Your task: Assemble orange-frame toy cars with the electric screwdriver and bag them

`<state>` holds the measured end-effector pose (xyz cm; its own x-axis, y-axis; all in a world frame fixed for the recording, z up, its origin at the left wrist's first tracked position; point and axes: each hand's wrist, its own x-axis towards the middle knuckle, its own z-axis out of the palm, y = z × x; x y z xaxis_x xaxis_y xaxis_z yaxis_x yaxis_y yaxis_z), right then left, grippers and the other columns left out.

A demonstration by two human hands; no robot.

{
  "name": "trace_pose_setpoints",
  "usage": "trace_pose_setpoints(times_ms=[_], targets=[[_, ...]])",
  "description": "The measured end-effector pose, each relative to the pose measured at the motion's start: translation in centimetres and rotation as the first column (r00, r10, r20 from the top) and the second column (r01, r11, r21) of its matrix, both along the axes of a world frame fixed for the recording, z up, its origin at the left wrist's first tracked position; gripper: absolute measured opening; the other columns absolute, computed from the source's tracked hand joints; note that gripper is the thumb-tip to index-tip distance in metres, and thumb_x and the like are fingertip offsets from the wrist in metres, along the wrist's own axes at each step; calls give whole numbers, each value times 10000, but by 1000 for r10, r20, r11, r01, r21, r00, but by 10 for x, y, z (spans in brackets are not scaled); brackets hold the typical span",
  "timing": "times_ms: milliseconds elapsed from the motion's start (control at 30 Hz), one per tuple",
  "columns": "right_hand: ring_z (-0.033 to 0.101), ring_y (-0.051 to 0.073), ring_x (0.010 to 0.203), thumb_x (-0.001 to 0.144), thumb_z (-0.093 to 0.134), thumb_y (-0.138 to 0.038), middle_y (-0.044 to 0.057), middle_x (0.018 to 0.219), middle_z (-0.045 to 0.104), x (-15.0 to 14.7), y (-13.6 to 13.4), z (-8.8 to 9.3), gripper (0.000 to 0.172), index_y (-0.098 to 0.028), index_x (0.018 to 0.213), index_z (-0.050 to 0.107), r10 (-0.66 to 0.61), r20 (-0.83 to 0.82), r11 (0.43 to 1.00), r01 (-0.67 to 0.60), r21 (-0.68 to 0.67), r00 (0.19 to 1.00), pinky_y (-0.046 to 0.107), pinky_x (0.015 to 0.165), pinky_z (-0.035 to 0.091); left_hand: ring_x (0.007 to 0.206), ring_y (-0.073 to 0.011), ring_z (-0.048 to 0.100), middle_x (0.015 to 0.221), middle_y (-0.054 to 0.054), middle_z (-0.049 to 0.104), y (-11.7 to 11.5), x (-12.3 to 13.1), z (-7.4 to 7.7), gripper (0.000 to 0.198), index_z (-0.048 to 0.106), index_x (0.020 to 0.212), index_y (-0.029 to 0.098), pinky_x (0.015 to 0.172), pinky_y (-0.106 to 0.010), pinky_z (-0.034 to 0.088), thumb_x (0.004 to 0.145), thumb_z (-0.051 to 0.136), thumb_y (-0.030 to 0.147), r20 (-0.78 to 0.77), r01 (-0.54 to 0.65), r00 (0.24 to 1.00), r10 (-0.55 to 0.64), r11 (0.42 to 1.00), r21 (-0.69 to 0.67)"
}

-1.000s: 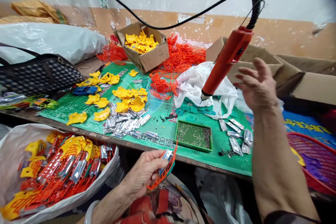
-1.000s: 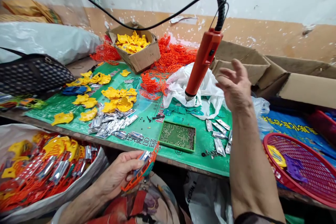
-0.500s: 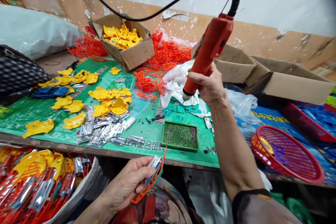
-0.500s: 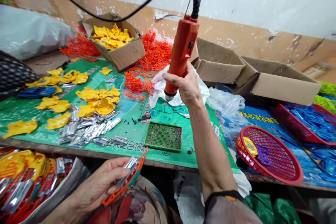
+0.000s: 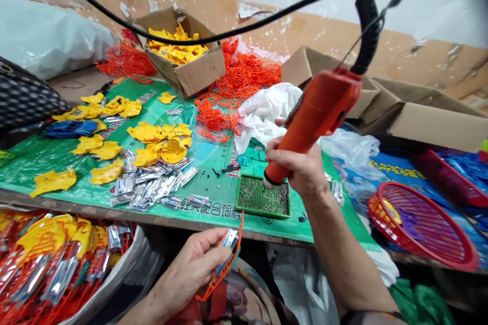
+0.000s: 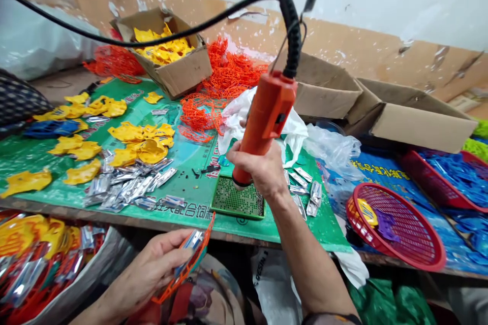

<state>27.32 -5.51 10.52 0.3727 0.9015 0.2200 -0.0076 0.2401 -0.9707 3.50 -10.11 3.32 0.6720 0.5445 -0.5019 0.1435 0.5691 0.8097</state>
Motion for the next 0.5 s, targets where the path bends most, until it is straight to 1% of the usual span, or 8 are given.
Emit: trace_pose_setpoints(times_ms=[100, 167, 200, 267, 367, 433, 500], targets=[[558, 126, 562, 614, 762, -198, -40, 667, 633, -5, -12, -18, 403, -191, 997, 636, -45, -11, 999, 45, -20, 999, 303, 567, 463, 686, -142, 494, 750, -4, 596, 0, 0, 3, 266, 712, 986, 182, 637, -222, 417, 838, 627, 385, -23, 51, 999, -48, 990, 133], [562, 132, 557, 620, 758, -206, -32, 658, 638, -8, -18, -26, 311, -193, 912, 650, -59, -18, 998, 59, -19, 998, 307, 560, 472, 777, -170, 508, 800, -14, 616, -1, 0, 4, 271, 718, 1018, 192, 715, -241, 424, 865, 598, 381, -32, 68, 998, -62, 971, 228], [561, 133, 554, 620, 757, -208, -32, 649, 636, -10, -20, -29, 268, -195, 866, 651, -72, -21, 997, 72, -13, 997, 307, 556, 473, 805, -179, 510, 812, -15, 621, -2, 0, 4, 273, 720, 1026, 196, 738, -246, 422, 875, 586, 380, -33, 72, 997, -66, 966, 248], [554, 131, 546, 615, 761, -202, -35, 635, 630, -14, -23, -33, 233, -199, 818, 646, -92, -35, 996, 92, -10, 995, 303, 543, 470, 813, -184, 517, 798, -12, 627, -2, 1, 4, 273, 726, 1011, 195, 741, -246, 421, 878, 581, 383, -29, 61, 998, -55, 971, 233], [549, 129, 543, 611, 769, -190, -38, 639, 629, -18, -25, -36, 241, -195, 816, 643, -111, -70, 994, 110, -17, 991, 303, 538, 470, 761, -175, 529, 734, -6, 623, -3, 3, 3, 275, 736, 947, 179, 696, -239, 428, 850, 613, 406, -20, 12, 1000, -9, 988, 157], [550, 129, 545, 602, 777, -188, -40, 640, 632, -19, -26, -37, 288, -193, 860, 648, -128, -77, 992, 127, -19, 989, 306, 544, 472, 728, -164, 529, 714, -4, 618, -3, 4, 4, 290, 734, 920, 170, 675, -235, 429, 830, 637, 429, -13, -13, 1000, 15, 994, 109], [545, 129, 536, 594, 777, -183, -45, 641, 635, -20, -27, -39, 377, -199, 947, 645, -142, -73, 990, 141, -22, 987, 304, 534, 467, 704, -156, 529, 713, -6, 616, -2, 5, 4, 320, 727, 922, 162, 658, -235, 431, 811, 656, 454, -13, -21, 1000, 22, 998, 54]])
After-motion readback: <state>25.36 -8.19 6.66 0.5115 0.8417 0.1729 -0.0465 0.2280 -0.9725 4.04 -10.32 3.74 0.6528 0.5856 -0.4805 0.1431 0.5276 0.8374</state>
